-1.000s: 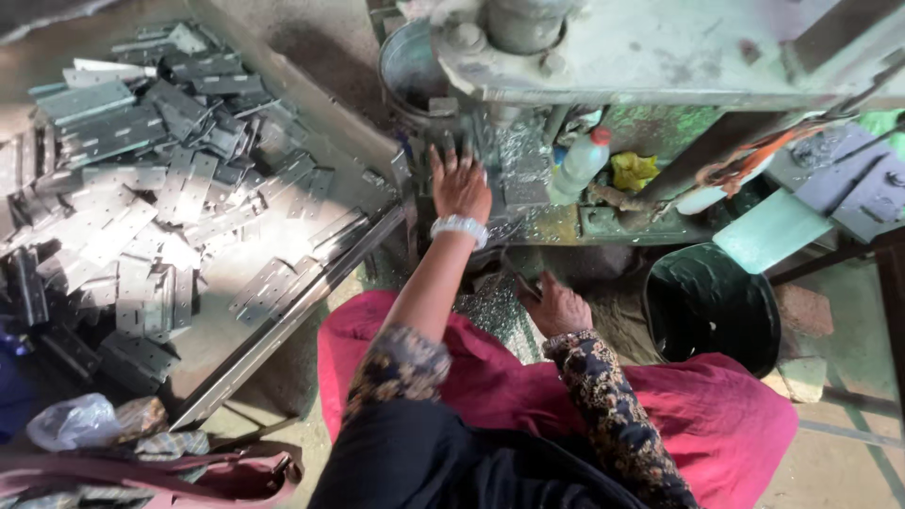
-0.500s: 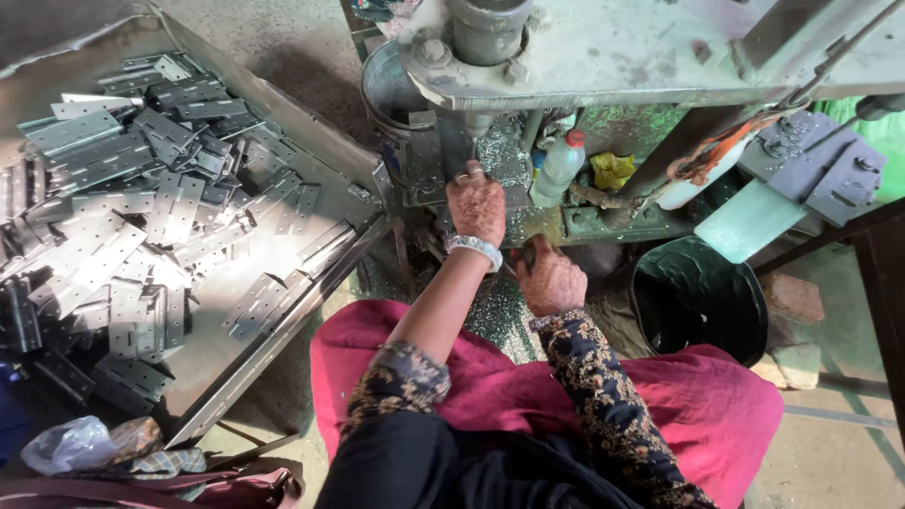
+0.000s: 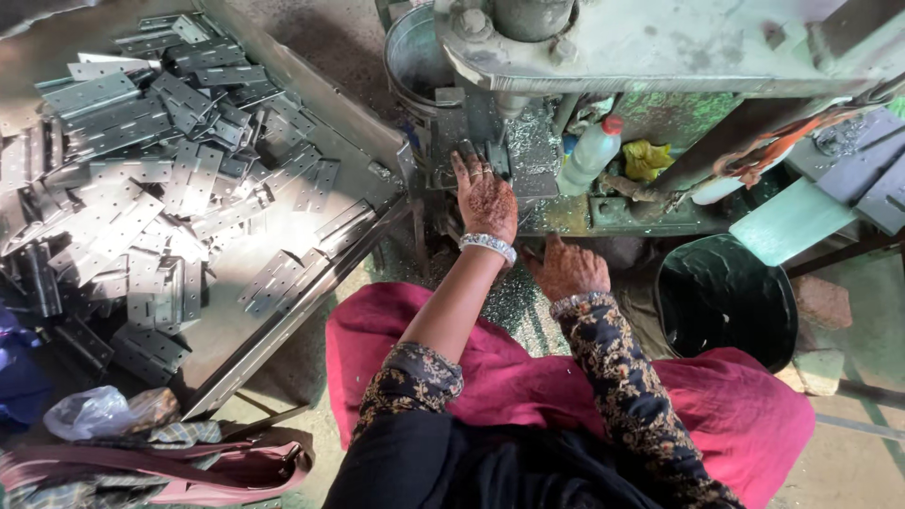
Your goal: The person repeatedly picks metal hinge-like parts from a tray, places them under a press machine, and operates the press with a lever. Finished parts are returned to the tray after each cycle.
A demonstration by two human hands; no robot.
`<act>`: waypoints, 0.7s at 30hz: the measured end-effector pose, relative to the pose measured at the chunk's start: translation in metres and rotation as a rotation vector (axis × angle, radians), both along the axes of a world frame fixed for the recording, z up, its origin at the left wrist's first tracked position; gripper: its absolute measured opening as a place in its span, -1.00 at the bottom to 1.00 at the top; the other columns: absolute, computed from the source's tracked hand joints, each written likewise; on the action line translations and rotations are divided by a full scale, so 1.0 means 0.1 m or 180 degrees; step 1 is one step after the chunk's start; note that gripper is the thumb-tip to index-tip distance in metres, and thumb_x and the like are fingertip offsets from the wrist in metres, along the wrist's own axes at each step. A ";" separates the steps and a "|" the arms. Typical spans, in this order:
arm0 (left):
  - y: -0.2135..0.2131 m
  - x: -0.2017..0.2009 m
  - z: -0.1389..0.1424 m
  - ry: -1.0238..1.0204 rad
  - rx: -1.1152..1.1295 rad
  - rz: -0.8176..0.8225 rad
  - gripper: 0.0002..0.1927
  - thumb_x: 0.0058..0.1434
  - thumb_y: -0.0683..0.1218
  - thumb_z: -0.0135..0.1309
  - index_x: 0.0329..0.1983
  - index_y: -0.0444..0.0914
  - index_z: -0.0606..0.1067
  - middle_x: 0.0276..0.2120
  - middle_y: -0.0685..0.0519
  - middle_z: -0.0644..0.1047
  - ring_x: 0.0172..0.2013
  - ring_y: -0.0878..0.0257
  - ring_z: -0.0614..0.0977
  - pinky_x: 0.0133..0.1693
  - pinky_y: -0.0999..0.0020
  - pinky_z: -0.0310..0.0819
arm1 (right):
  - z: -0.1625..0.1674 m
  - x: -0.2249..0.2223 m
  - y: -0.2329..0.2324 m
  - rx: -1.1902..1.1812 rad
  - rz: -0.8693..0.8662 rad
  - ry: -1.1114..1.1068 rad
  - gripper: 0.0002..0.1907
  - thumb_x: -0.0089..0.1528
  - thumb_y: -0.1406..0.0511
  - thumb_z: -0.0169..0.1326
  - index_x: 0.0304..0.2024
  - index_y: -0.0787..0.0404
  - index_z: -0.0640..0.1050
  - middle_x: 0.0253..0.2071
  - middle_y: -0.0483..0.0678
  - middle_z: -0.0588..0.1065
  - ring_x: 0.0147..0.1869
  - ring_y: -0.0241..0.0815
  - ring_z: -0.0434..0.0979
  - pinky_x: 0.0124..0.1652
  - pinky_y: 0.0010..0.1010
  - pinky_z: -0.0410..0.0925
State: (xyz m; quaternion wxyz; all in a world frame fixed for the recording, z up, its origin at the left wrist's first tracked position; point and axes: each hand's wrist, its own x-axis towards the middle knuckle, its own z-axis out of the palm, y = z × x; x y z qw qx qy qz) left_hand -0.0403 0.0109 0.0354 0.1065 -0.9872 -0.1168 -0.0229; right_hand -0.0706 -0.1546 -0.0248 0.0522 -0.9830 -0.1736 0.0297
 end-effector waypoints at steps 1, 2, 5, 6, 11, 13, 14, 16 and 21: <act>0.01 0.03 0.00 0.0168 -0.0043 0.0027 -0.52 0.45 0.08 -0.27 0.25 -0.24 0.46 0.42 -0.15 0.28 0.46 -0.09 0.14 0.40 -0.22 -0.40 | -0.12 -0.05 -0.03 -0.0147 -0.0159 0.0489 -0.32 0.30 -0.26 -0.10 0.06 0.12 0.50 -0.27 0.10 0.62 -0.14 0.08 0.69 -0.13 -0.04 0.51; 0.03 0.02 -0.02 -0.0310 -0.0125 0.0027 -0.48 0.40 0.08 -0.26 0.29 -0.24 0.44 0.39 -0.14 0.29 0.44 -0.08 0.16 0.39 -0.21 -0.39 | -0.27 -0.15 -0.07 -0.0300 -0.0317 0.0993 -0.31 0.30 -0.29 -0.13 0.04 0.11 0.52 -0.25 0.07 0.61 -0.13 0.03 0.70 -0.11 -0.07 0.54; 0.10 -0.10 -0.12 -0.1076 -0.0309 -0.0012 -0.43 0.37 0.06 -0.25 0.36 -0.24 0.41 0.38 -0.10 0.31 0.41 -0.04 0.20 0.42 -0.20 -0.39 | -0.58 -0.36 -0.15 -0.0236 -0.0448 0.1419 -0.30 0.30 -0.28 -0.20 0.04 0.11 0.50 -0.26 0.05 0.62 -0.18 -0.03 0.73 -0.18 -0.12 0.58; 0.14 -0.16 -0.15 -0.0811 -0.0331 -0.0031 -0.48 0.44 0.04 -0.26 0.36 -0.24 0.42 0.43 -0.08 0.29 0.45 -0.03 0.19 0.44 -0.21 -0.40 | -0.62 -0.37 -0.16 -0.0139 -0.0398 0.1403 -0.31 0.31 -0.27 -0.22 0.05 0.11 0.47 -0.27 0.05 0.64 -0.21 -0.04 0.74 -0.22 -0.12 0.59; 0.16 -0.24 -0.23 -0.0486 -0.0347 -0.0049 -0.45 0.44 0.12 -0.34 0.33 -0.25 0.39 0.44 -0.02 0.25 0.46 -0.01 0.14 0.41 -0.23 -0.45 | -0.55 -0.19 -0.19 0.0107 -0.0261 0.0842 -0.28 0.29 -0.30 -0.14 -0.10 0.15 0.57 -0.21 0.12 0.63 -0.13 0.06 0.66 -0.12 -0.06 0.48; 0.13 -0.23 -0.22 -0.0615 -0.0116 -0.0037 -0.43 0.42 0.11 -0.32 0.33 -0.28 0.39 0.43 -0.03 0.27 0.45 -0.02 0.15 0.39 -0.22 -0.43 | -0.52 -0.16 -0.17 0.0037 -0.0274 0.1256 -0.31 0.33 -0.27 -0.21 -0.03 0.12 0.54 -0.20 0.09 0.65 -0.13 0.07 0.71 -0.09 -0.06 0.52; 0.12 -0.25 -0.22 -0.0571 -0.0215 -0.0027 -0.44 0.44 0.11 -0.32 0.33 -0.27 0.40 0.42 -0.04 0.27 0.45 -0.02 0.15 0.40 -0.22 -0.44 | -0.56 -0.19 -0.16 0.0042 -0.0139 0.1506 -0.34 0.34 -0.24 -0.27 0.04 0.08 0.52 -0.20 0.07 0.66 -0.14 0.11 0.74 -0.11 -0.03 0.56; 0.11 -0.28 -0.22 -0.0551 -0.0424 -0.0047 -0.46 0.47 0.10 -0.33 0.32 -0.27 0.42 0.42 -0.04 0.28 0.45 -0.02 0.15 0.42 -0.22 -0.45 | -0.59 -0.28 -0.15 0.0179 -0.0235 0.1549 -0.37 0.31 -0.22 -0.23 0.05 0.05 0.52 -0.18 0.08 0.65 -0.14 0.13 0.73 -0.12 0.00 0.56; 0.15 -0.27 -0.16 -0.0446 -0.0583 -0.0145 -0.58 0.43 0.02 -0.22 0.23 -0.16 0.49 0.46 -0.01 0.26 0.49 0.01 0.17 0.45 -0.20 -0.45 | -0.62 -0.29 -0.14 0.0432 -0.0290 0.0961 -0.34 0.27 -0.27 -0.10 -0.12 0.12 0.58 -0.23 0.10 0.62 -0.18 0.05 0.66 -0.19 -0.05 0.50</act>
